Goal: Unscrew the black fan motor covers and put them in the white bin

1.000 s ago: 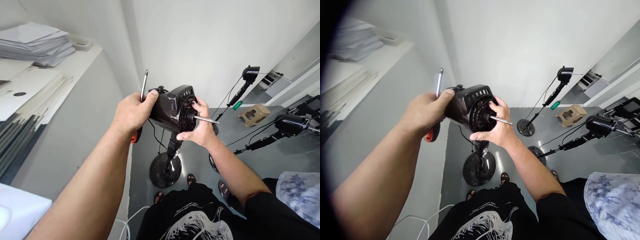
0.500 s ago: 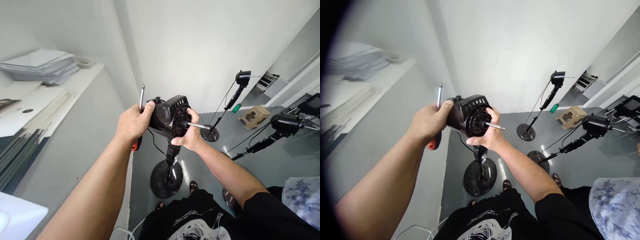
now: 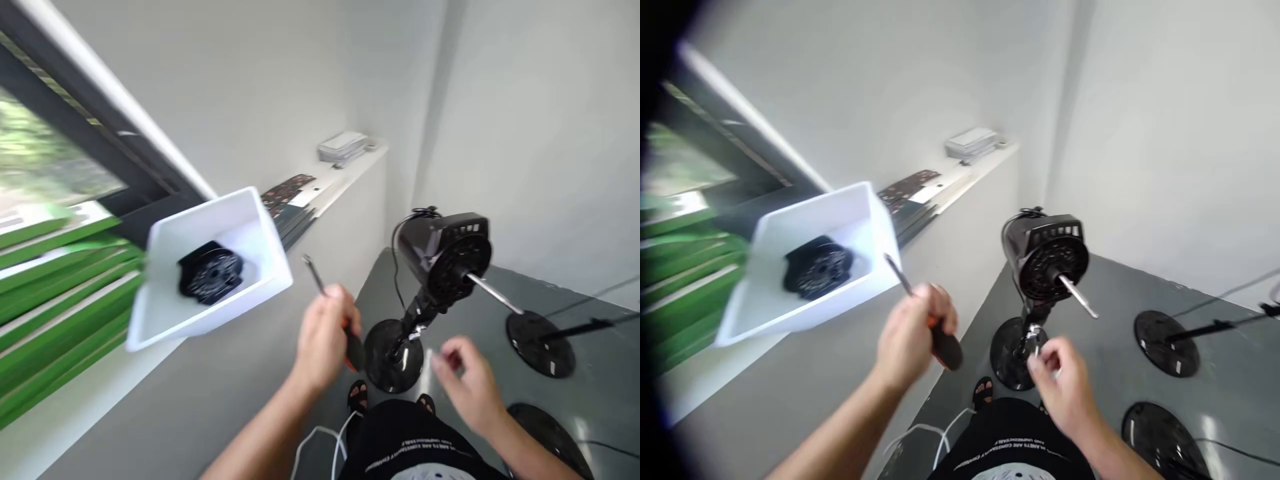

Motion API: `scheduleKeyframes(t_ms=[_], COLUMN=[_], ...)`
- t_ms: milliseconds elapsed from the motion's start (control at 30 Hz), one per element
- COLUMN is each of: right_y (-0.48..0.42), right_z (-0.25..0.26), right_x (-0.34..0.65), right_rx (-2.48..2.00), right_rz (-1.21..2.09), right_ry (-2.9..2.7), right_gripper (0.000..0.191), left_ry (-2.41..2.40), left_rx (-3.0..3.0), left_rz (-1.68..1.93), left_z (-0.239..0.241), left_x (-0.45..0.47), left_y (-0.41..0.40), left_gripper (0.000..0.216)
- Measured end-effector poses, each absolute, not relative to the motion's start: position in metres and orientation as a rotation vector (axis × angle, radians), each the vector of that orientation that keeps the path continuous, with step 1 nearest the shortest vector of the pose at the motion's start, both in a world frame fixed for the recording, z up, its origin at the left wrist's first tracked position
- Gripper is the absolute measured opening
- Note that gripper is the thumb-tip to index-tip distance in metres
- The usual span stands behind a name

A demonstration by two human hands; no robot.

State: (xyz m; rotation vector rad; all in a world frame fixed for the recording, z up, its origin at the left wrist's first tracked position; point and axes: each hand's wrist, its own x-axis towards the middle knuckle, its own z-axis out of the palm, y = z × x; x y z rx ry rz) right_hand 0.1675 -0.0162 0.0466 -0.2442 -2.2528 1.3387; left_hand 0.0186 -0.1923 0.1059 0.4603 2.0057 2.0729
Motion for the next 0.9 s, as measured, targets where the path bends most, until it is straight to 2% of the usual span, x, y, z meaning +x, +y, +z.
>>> scheduleKeyframes(t_ms=[133,233,333,400,500,567,633,700,900], right_y=[-0.064,-0.086,-0.089,-0.086,-0.087,-0.093,-0.103,-0.114,-0.134], right_z=[0.068,0.083,0.087,0.083,0.073,0.070,0.071,0.074,0.075], right_x=[0.153,0.129,0.126,0.135,0.149,0.150,0.145,0.139,0.129], right_rx=[0.126,0.211,0.246,0.215,-0.158,-0.374,-0.459,-0.551,-0.788], right_rz=[1.713,1.890,2.015,2.120,2.217,2.183,2.123,2.089,2.118], right_ry=[-2.489,-2.534,-2.597,-2.649,-2.705,-2.720,-2.718,-2.671,-2.453], right_gripper=[0.026,0.032,0.041,0.047,0.059,0.060,0.060,0.062,0.066], left_ry=[2.045,2.253,2.295,2.410,2.851,2.839,2.748,2.708,2.828], left_rx=[0.465,0.616,0.942,0.908,0.605,0.556,0.607,0.676,0.717], left_rz=[2.052,1.874,1.328,1.054,0.596,0.105,-0.280,-0.385,-0.322], left_z=[0.091,0.110,0.140,0.156,0.162,0.156,0.147,0.137,0.126], left_x=[0.073,0.070,0.031,-0.009,-0.078,-0.118,-0.145,-0.161,-0.194], left_y=[-0.191,-0.209,-0.273,-0.333,-0.406,-0.426,-0.424,-0.409,-0.368], left_gripper=[0.065,0.055,0.033,0.020,0.022,0.010,0.011,0.013,0.035])
